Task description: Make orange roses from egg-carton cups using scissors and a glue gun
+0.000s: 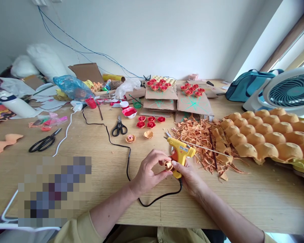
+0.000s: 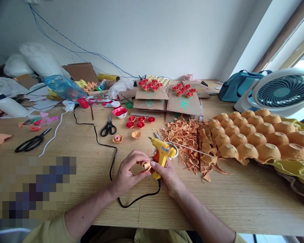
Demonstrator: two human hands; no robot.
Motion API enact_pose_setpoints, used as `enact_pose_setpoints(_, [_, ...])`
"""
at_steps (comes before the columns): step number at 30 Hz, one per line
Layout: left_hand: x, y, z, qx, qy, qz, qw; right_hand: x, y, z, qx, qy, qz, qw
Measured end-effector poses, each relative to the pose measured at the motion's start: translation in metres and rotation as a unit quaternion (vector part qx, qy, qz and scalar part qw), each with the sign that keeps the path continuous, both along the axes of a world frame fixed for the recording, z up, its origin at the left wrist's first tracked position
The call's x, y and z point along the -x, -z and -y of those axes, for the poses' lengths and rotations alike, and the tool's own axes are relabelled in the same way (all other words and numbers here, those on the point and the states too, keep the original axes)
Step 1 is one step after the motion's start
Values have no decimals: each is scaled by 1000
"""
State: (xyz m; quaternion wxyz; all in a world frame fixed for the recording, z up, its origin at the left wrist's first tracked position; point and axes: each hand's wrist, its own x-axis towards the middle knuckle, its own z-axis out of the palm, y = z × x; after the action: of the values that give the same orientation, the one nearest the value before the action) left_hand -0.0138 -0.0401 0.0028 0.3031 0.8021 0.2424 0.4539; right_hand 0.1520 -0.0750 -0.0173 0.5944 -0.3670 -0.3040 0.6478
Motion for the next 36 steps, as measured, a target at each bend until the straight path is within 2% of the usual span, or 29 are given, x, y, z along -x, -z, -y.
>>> enact_pose_setpoints(5, [7, -1, -6, -62, -34, -3, 998, -2, -2, 2, -28, -7, 28, 999])
enact_pose_setpoints(10, [20, 0, -23, -125, -88, -7, 988, -13, -6, 8, -118, -15, 101, 988])
enact_pose_setpoints(17, [27, -5, -33, -123, -145, 15, 982, -23, 4, 16, -131, -63, 200, 969])
enact_pose_setpoints(27, [30, -4, -34, -88, -122, 10, 989, -25, -7, 18, -111, -73, 280, 951])
enact_pose_setpoints(36, [33, -10, -35, -102, -78, -7, 992, -26, 0, 16, -107, -88, 284, 949])
